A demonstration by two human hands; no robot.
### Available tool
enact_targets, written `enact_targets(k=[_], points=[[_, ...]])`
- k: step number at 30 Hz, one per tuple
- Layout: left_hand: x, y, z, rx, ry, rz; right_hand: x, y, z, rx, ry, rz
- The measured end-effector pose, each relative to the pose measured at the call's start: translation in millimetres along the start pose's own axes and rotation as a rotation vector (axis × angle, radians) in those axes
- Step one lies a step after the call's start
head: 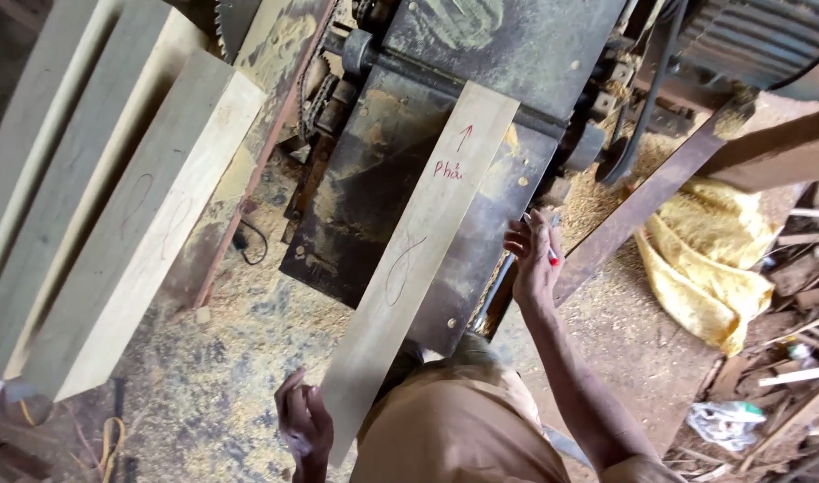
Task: Labeling wooden boards with a red marker in a workshop environment.
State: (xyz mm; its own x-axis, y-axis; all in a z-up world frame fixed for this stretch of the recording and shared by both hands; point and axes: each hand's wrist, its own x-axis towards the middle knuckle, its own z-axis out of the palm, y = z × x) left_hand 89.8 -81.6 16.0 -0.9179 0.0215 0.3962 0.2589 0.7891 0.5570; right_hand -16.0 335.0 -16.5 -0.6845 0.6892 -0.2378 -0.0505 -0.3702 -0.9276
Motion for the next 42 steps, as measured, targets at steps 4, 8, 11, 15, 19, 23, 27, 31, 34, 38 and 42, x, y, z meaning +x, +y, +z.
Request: enact_targets(k=[4,8,11,15,19,23,27,31,34,38,42], points=[[-27.6,-27.0,-0.7,-0.074,-0.050,-0.027,-9.7,13.7,6.0,0.519,0.002,0.249],[-20.4,-9.2,-2.9,0.091,-0.146,-0.021,-40.5,60.0,21.8,0.821,0.117,0.367],[-31.5,-32.2,-4.9,0.002,-0.221,-0.072,-71.1,90.5,29.0,0.946,0.147,0.368],[-40.9,-54.4,0.3,-0.059,-0.242,0.039,-71.2,101.9,45.8,0.994,0.118,0.243],[-37.3,-39.1,-2.5,0.021,-0.276,0.094,-36.6,104.4,60.7,1.065,0.296,0.236],[-40.5,-44.2,-0.2,0.070,-0.349,0.056,-25.0,105.9,66.5,0.995,0.351,0.258],[-40.4,-51.4,3.3,0.118,-0.395,0.023,-24.2,108.9,68.1,0.958,0.333,0.231],[-42.3,-57.4,6.6,0.138,-0.416,0.015,-25.1,107.0,66.9,0.935,0.303,0.202],[-44.5,-62.4,8.0,0.143,-0.397,0.019,-27.0,107.5,65.8,0.955,0.294,0.204],[-44.7,-64.3,8.4,0.132,-0.384,0.029,-16.9,117.8,68.7,0.928,0.352,0.198],[-45.4,-68.9,9.9,0.132,-0.398,0.043,-24.8,105.6,64.4,0.912,0.329,0.213]])
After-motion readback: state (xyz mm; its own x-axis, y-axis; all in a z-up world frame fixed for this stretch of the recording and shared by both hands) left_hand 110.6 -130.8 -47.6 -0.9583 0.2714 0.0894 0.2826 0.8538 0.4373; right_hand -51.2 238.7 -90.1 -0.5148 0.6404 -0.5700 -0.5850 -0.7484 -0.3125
